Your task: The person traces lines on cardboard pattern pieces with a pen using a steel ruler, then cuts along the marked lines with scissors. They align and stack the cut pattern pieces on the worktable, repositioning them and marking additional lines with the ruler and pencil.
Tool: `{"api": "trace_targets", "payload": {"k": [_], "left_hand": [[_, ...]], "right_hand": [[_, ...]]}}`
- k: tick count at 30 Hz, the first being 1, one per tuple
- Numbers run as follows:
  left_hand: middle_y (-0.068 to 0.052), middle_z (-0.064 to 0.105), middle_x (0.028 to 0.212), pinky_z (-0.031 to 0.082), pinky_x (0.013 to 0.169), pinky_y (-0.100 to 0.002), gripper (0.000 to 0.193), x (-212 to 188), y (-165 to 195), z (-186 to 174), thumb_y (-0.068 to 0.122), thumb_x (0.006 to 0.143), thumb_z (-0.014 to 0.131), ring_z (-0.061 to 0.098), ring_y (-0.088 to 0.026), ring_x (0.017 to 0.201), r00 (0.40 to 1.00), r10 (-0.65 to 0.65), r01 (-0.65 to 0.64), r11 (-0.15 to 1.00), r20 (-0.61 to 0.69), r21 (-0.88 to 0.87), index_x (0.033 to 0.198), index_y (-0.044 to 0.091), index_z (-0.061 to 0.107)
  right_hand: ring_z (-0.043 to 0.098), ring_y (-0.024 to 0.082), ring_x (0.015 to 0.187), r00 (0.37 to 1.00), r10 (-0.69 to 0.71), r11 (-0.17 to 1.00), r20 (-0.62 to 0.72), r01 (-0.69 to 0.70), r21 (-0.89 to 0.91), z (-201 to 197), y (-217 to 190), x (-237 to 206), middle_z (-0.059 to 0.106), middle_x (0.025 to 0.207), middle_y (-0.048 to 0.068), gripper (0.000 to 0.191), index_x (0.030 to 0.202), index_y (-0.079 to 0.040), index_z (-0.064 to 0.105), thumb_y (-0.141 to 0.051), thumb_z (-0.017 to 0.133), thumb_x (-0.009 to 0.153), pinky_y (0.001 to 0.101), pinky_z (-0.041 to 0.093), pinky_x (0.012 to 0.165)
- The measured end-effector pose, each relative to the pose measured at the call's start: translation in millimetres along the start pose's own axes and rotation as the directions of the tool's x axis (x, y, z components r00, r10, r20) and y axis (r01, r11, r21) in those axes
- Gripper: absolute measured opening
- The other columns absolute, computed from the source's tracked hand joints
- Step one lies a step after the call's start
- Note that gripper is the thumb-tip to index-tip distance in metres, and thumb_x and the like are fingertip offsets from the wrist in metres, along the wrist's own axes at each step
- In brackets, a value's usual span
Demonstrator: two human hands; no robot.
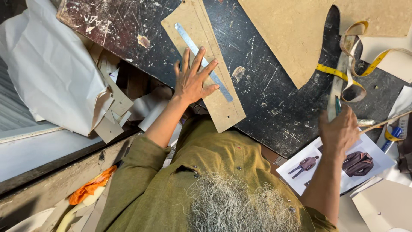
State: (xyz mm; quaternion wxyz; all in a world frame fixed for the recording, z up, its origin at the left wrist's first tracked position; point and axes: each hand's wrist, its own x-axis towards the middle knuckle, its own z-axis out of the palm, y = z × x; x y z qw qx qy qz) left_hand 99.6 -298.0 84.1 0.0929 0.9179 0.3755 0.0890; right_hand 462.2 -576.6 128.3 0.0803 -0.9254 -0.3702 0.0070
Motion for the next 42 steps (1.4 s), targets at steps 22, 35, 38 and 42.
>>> {"api": "trace_targets", "payload": {"k": [22, 35, 38, 42], "left_hand": [[-0.011, 0.044, 0.137, 0.029, 0.106, -0.071, 0.051, -16.8, -3.8, 24.4, 0.062, 0.094, 0.068, 0.031, -0.048, 0.145, 0.975, -0.1, 0.085, 0.993, -0.196, -0.082, 0.119, 0.018, 0.059], [-0.019, 0.039, 0.148, 0.023, 0.124, -0.068, 0.022, 8.3, -97.3, -11.9, 0.005, 0.092, 0.057, 0.026, -0.05, 0.153, 0.963, -0.15, 0.146, 0.989, -0.226, -0.032, 0.11, 0.008, 0.045], [-0.023, 0.033, 0.153, 0.018, 0.121, -0.07, 0.026, 35.1, -100.9, -26.8, 0.009, 0.092, 0.059, 0.024, -0.047, 0.152, 0.948, -0.244, 0.262, 0.963, -0.203, 0.069, 0.115, 0.008, 0.048], [-0.022, 0.021, 0.16, 0.013, 0.12, -0.07, 0.049, 69.4, -84.6, -26.9, 0.032, 0.097, 0.064, 0.019, -0.046, 0.151, 0.964, -0.244, 0.255, 0.961, -0.102, 0.109, 0.141, 0.017, 0.048]], "right_hand": [[0.061, 0.016, 0.072, 0.943, 0.224, -0.25, 0.245, -0.187, 0.95, -43.3, 125.4, -138.7, 0.064, 0.082, 0.005, 0.023, 0.107, -0.005, 0.062, -0.025, 0.073, 0.11, 0.0296, 0.047, 0.063], [0.066, 0.013, 0.077, 0.947, 0.032, -0.006, 0.321, -0.321, 0.947, -22.0, 83.3, -184.8, 0.069, 0.089, 0.01, 0.039, 0.131, 0.001, 0.065, -0.02, 0.072, 0.099, 0.0258, 0.052, 0.063], [0.067, 0.013, 0.084, 0.957, -0.064, 0.132, 0.282, -0.272, 0.953, -3.3, 64.0, -182.0, 0.073, 0.091, 0.009, 0.029, 0.12, 0.003, 0.069, -0.019, 0.073, 0.103, 0.0263, 0.054, 0.071], [0.059, 0.011, 0.061, 0.977, -0.174, 0.789, 0.121, 0.065, 0.611, 17.3, 38.5, -167.8, 0.068, 0.082, 0.004, 0.054, 0.142, -0.011, 0.067, -0.023, 0.08, 0.091, 0.0267, 0.046, 0.048]]}}
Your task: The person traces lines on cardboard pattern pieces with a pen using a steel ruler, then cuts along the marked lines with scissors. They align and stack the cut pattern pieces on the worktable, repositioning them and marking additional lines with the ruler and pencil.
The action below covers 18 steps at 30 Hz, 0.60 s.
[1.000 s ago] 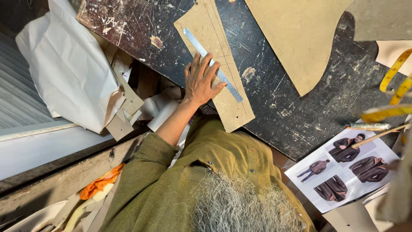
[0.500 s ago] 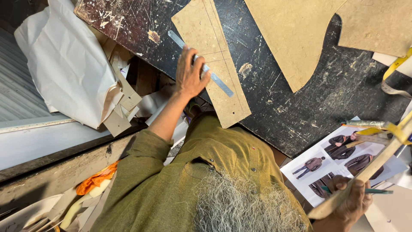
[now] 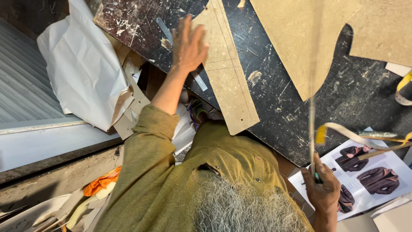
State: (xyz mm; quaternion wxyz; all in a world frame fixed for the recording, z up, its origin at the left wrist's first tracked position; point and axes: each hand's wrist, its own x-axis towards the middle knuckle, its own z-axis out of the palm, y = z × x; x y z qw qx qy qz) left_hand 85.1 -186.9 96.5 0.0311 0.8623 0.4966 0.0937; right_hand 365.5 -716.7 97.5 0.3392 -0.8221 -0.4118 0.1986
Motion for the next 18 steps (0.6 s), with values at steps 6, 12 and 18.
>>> {"api": "trace_targets", "payload": {"k": [6, 12, 18], "left_hand": [[-0.023, 0.016, 0.161, 0.017, 0.114, -0.07, 0.067, 5.1, 21.3, 8.4, 0.05, 0.095, 0.065, 0.019, -0.048, 0.146, 1.0, -0.005, 0.005, 0.996, 0.004, -0.088, 0.151, 0.022, 0.042], [-0.016, 0.028, 0.165, 0.025, 0.125, -0.065, 0.054, -2.5, 13.3, 34.6, 0.042, 0.1, 0.061, 0.03, -0.04, 0.156, 0.994, -0.112, 0.112, 0.994, 0.013, -0.018, 0.142, 0.011, 0.046], [-0.015, 0.018, 0.169, 0.023, 0.128, -0.063, 0.08, 33.4, 10.3, 58.3, 0.056, 0.101, 0.062, 0.027, -0.038, 0.156, 0.978, 0.041, -0.08, 0.979, -0.202, -0.187, 0.158, 0.011, 0.031]], "right_hand": [[0.062, 0.014, 0.072, 0.967, -0.234, 0.832, 0.103, 0.253, -0.494, 32.7, -24.1, 4.3, 0.072, 0.087, -0.001, 0.061, 0.132, -0.035, 0.069, -0.035, 0.086, 0.073, 0.0303, 0.046, 0.049], [0.061, 0.015, 0.08, 0.951, -0.211, 0.785, 0.225, 0.302, -0.541, 53.7, -23.2, 1.0, 0.069, 0.092, -0.004, 0.065, 0.141, -0.042, 0.061, -0.049, 0.077, 0.079, 0.0286, 0.05, 0.058], [0.058, 0.017, 0.079, 0.948, -0.26, 0.758, 0.183, 0.317, -0.569, 69.4, -2.5, 8.5, 0.069, 0.098, -0.002, 0.065, 0.142, -0.044, 0.058, -0.05, 0.075, 0.08, 0.0303, 0.048, 0.056]]}}
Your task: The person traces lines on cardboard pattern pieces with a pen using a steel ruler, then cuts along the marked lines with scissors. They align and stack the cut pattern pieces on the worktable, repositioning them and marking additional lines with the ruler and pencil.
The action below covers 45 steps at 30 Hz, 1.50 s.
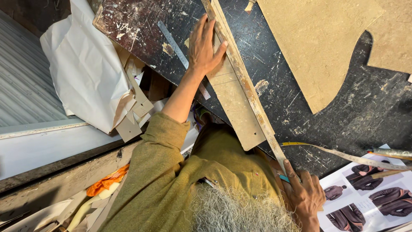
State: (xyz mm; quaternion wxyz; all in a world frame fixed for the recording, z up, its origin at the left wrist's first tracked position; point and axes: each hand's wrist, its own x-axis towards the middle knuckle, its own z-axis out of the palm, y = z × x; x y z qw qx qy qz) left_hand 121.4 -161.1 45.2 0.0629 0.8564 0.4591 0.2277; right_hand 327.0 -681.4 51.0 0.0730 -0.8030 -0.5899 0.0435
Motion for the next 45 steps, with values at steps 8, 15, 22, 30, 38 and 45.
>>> {"api": "trace_targets", "payload": {"k": [8, 15, 22, 30, 38, 45], "left_hand": [[0.002, 0.006, 0.173, 0.015, 0.127, -0.066, 0.096, 10.5, -8.6, 17.9, 0.086, 0.1, 0.036, 0.017, -0.031, 0.16, 0.996, -0.019, -0.006, 0.964, 0.092, 0.268, 0.166, 0.023, 0.007], [0.005, 0.007, 0.175, 0.014, 0.129, -0.064, 0.085, 5.6, -11.2, 25.8, 0.079, 0.105, 0.03, 0.017, -0.028, 0.161, 0.981, -0.091, 0.034, 0.949, 0.169, 0.313, 0.167, 0.026, 0.008], [0.004, 0.007, 0.175, 0.014, 0.13, -0.063, 0.081, 3.1, -13.5, 32.1, 0.075, 0.108, 0.027, 0.016, -0.028, 0.162, 0.981, -0.09, 0.03, 0.944, 0.169, 0.327, 0.168, 0.024, 0.009], [0.003, 0.004, 0.176, 0.014, 0.13, -0.064, 0.092, 2.3, -16.6, 33.7, 0.082, 0.104, 0.028, 0.015, -0.031, 0.163, 0.979, -0.068, 0.0, 0.943, 0.192, 0.332, 0.169, 0.021, 0.008], [0.0, 0.0, 0.174, 0.012, 0.127, -0.065, 0.121, 3.1, -14.5, 28.7, 0.102, 0.09, 0.039, 0.011, -0.034, 0.161, 0.979, -0.026, -0.033, 0.958, 0.204, 0.283, 0.168, 0.016, 0.004], [-0.002, 0.001, 0.175, 0.01, 0.129, -0.065, 0.125, 4.8, -11.4, 28.3, 0.104, 0.084, 0.038, 0.009, -0.033, 0.162, 0.955, -0.087, -0.012, 0.945, 0.285, 0.327, 0.169, 0.017, 0.005]], "right_hand": [[0.056, 0.018, 0.078, 0.999, -0.018, 1.0, 0.029, 0.018, -0.02, 13.2, 0.9, 7.5, 0.069, 0.1, 0.0, 0.065, 0.141, -0.037, 0.062, -0.047, 0.079, 0.08, 0.0301, 0.047, 0.054], [0.057, 0.018, 0.08, 0.999, 0.029, 0.998, 0.026, -0.03, 0.054, 2.5, -8.4, 14.4, 0.067, 0.107, 0.001, 0.063, 0.138, -0.035, 0.064, -0.047, 0.08, 0.078, 0.03, 0.048, 0.056], [0.058, 0.018, 0.083, 0.997, 0.04, 0.997, 0.068, -0.044, 0.063, 3.2, -5.2, 13.6, 0.067, 0.113, 0.0, 0.062, 0.139, -0.037, 0.064, -0.042, 0.08, 0.079, 0.0305, 0.05, 0.06], [0.058, 0.019, 0.084, 0.999, 0.038, 0.997, 0.036, -0.04, 0.073, 1.4, -6.1, 15.1, 0.068, 0.111, 0.0, 0.059, 0.137, -0.037, 0.065, -0.042, 0.081, 0.08, 0.0321, 0.05, 0.061], [0.058, 0.017, 0.086, 0.995, 0.08, 0.996, 0.066, -0.083, 0.044, -1.1, -4.4, 14.9, 0.069, 0.113, -0.002, 0.061, 0.136, -0.041, 0.065, -0.041, 0.082, 0.077, 0.031, 0.051, 0.065], [0.058, 0.017, 0.085, 0.993, 0.085, 0.996, 0.076, -0.087, 0.029, 2.2, -0.9, 13.2, 0.069, 0.113, -0.002, 0.06, 0.134, -0.042, 0.066, -0.042, 0.084, 0.076, 0.0307, 0.052, 0.065]]}}
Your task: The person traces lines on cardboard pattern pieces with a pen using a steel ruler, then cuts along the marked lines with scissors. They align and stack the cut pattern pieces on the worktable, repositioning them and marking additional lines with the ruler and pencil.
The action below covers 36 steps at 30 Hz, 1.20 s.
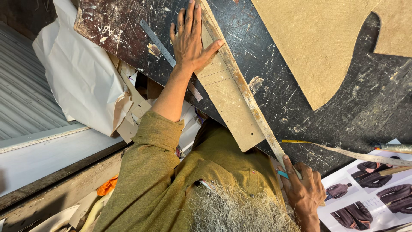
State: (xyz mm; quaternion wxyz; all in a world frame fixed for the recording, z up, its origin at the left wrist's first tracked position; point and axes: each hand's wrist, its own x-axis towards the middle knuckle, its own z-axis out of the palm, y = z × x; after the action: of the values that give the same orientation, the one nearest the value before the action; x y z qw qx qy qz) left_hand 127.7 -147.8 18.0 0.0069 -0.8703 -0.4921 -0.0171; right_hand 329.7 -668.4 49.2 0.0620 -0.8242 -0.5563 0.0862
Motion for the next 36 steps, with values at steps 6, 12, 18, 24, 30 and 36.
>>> {"api": "trace_targets", "payload": {"k": [6, 12, 18, 24, 30, 36], "left_hand": [[-0.006, -0.001, 0.173, 0.011, 0.123, -0.071, 0.15, 6.1, -8.8, -1.8, 0.112, 0.062, 0.052, 0.006, -0.038, 0.159, 0.998, 0.065, -0.064, 0.995, 0.016, -0.074, 0.166, 0.016, 0.003], [-0.005, -0.003, 0.174, 0.013, 0.12, -0.074, 0.151, 7.7, -8.6, -3.4, 0.107, 0.059, 0.059, 0.005, -0.038, 0.16, 0.997, 0.082, -0.083, 0.989, -0.012, -0.125, 0.167, 0.018, 0.004], [-0.008, -0.001, 0.174, 0.014, 0.117, -0.077, 0.152, 9.3, -6.5, -9.3, 0.105, 0.058, 0.064, 0.005, -0.04, 0.159, 0.996, 0.082, -0.079, 0.986, 0.021, -0.144, 0.167, 0.015, 0.006], [-0.01, 0.002, 0.173, 0.013, 0.116, -0.079, 0.152, 9.5, -5.4, -14.5, 0.1, 0.057, 0.071, 0.006, -0.042, 0.157, 0.996, 0.09, -0.086, 0.974, 0.011, -0.208, 0.166, 0.013, 0.01], [-0.011, 0.004, 0.174, 0.013, 0.115, -0.08, 0.151, 7.9, -4.9, -14.7, 0.101, 0.059, 0.07, 0.006, -0.042, 0.158, 0.995, 0.1, -0.104, 0.97, -0.029, -0.22, 0.167, 0.013, 0.012], [-0.011, 0.005, 0.174, 0.014, 0.116, -0.08, 0.151, 8.9, -3.4, -15.3, 0.103, 0.058, 0.067, 0.006, -0.041, 0.159, 0.995, 0.094, -0.094, 0.974, -0.009, -0.204, 0.167, 0.013, 0.012]], "right_hand": [[0.059, 0.016, 0.085, 1.0, 0.003, 1.0, 0.003, -0.003, 0.016, -3.9, -0.9, 2.6, 0.07, 0.113, -0.002, 0.059, 0.134, -0.042, 0.067, -0.044, 0.082, 0.077, 0.031, 0.052, 0.064], [0.059, 0.016, 0.085, 1.0, 0.016, 1.0, 0.026, -0.016, 0.015, -12.1, -3.8, 6.2, 0.07, 0.111, -0.004, 0.056, 0.132, -0.044, 0.067, -0.046, 0.079, 0.078, 0.0309, 0.053, 0.065], [0.06, 0.015, 0.085, 1.0, 0.015, 0.999, 0.022, -0.016, 0.036, -15.1, -3.2, 7.4, 0.07, 0.11, -0.005, 0.054, 0.133, -0.045, 0.067, -0.045, 0.079, 0.08, 0.0311, 0.053, 0.065], [0.061, 0.015, 0.086, 0.999, 0.023, 1.0, 0.025, -0.023, 0.015, -13.6, -2.3, 7.9, 0.072, 0.109, -0.004, 0.052, 0.131, -0.046, 0.066, -0.046, 0.078, 0.081, 0.0304, 0.052, 0.064], [0.061, 0.016, 0.085, 0.999, 0.03, 0.999, 0.039, -0.032, 0.041, -11.4, 0.1, 6.7, 0.072, 0.108, -0.004, 0.056, 0.133, -0.045, 0.066, -0.046, 0.079, 0.079, 0.0309, 0.052, 0.064], [0.06, 0.016, 0.087, 0.999, 0.033, 0.998, 0.038, -0.035, 0.045, -8.5, 3.3, 5.6, 0.072, 0.111, -0.004, 0.057, 0.132, -0.047, 0.065, -0.046, 0.079, 0.077, 0.0308, 0.052, 0.066]]}}
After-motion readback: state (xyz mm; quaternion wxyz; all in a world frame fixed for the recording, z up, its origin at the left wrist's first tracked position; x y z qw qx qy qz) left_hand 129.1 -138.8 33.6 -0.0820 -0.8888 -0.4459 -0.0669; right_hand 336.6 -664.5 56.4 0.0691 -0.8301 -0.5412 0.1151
